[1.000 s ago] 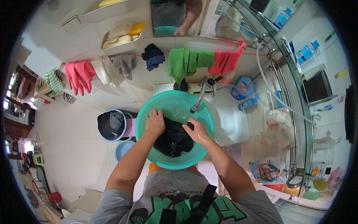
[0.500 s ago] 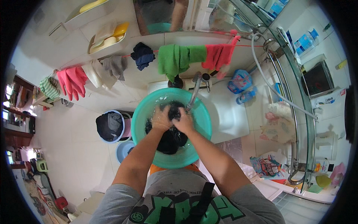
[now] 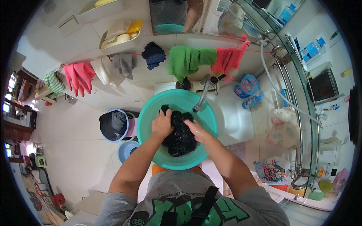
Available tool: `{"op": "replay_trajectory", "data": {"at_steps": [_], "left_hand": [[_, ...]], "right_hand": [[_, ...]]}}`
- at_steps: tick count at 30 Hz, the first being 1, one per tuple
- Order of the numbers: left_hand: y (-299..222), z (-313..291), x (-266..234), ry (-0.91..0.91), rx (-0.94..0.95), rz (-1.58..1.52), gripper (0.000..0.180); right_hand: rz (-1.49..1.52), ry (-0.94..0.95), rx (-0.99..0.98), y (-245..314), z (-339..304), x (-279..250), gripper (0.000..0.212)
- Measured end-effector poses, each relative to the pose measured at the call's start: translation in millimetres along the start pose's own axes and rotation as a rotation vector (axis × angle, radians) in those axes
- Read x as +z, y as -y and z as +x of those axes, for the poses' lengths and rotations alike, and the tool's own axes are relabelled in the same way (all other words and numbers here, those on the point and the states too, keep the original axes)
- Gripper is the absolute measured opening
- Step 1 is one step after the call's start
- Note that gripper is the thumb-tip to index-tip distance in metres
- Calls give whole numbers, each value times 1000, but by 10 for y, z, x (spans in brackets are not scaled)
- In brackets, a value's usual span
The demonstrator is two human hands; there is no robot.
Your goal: The person washes a dark piece of clothing by hand in a green basin filled with water. They repeatedly submerge, scrub, and wring the fabric under a running tap before transferring it to a nearby bucket.
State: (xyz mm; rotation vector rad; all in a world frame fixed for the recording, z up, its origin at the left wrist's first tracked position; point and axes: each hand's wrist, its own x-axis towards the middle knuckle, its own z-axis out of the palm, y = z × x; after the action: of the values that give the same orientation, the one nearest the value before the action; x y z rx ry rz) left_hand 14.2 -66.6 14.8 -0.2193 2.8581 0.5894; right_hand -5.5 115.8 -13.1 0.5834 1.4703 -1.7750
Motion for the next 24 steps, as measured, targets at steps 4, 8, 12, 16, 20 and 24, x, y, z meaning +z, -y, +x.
{"op": "replay_trajectory", "data": {"at_steps": [4,8,12,16,20,24], "left_hand": [[50,-106,-49,72,134,568,77],[-399,-412,-373,394,366,623,133],[-174,-119,145,402,471,598,122],[66,313,211,215,467,304,89],[-81,417,426,-74,158,-186,77],[155,455,660,30,-5,-963,70]], "right_hand": [[-1030,-175,-622,183,-465,-170,56],[-1698,-215,-767,-22,-730,-226,84],[-1853,62,-503,-84,-660,-78,119],[-1490,-29,-416,-105,-139,53,120],[-590,-228,-579,-225,572,-158,72],[550,188,165,293,399,-24,52]]}}
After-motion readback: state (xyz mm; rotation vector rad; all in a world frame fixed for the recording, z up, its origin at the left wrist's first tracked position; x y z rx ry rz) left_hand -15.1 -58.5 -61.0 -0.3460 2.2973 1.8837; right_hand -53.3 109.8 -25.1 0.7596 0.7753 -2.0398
